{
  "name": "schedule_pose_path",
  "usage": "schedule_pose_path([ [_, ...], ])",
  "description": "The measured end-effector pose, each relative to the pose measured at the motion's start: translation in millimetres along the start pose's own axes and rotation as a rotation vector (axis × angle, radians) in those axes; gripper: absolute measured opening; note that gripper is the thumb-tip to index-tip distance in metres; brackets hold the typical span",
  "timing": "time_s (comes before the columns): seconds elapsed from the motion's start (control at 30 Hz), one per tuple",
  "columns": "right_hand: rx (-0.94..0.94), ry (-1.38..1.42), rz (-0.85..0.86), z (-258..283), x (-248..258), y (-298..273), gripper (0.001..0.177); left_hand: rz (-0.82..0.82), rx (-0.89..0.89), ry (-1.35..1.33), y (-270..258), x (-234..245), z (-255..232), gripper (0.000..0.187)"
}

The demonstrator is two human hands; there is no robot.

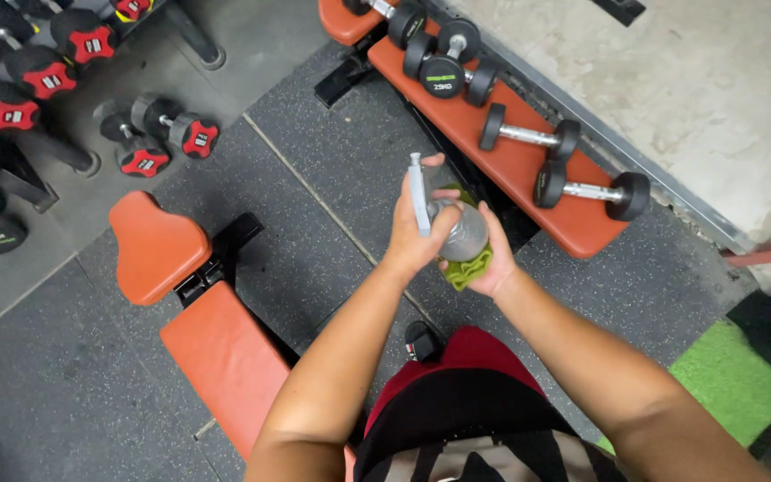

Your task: Cleaning weightlifting bars, benches, and dumbbells in a gym area using a spray bottle and cloth.

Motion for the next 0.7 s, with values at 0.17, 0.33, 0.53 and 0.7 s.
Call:
schedule_pose_path([
  [0.17,-0.146,-0.030,-0.010,-6,-26,65,0.059,-0.114,0.039,0.051,32,56,11,0.088],
  [0.33,-0.157,-0.081,0.032,8,-45,137,0.062,-0.308,0.142,0.213,71,111,49,0.093],
  [0.53,-0.139,-0.021,0.128,60,-54,235,0.066,-0.269,0.484,0.051,166,130,100,0.055],
  [0.7,-0.218,-0.088,-0.082,106,5,324,0.058,-0.237,0.192,0.158,263,151,158,0.040],
])
Point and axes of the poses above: each hand's wrist, its own y-axis towards the middle knuckle, its own x-axis out of the back of the hand, z = x × y, the point moved 9 cm from there along y, towards the middle knuckle, and after that the axes turned 4 degrees about z, right-handed, at the moved point
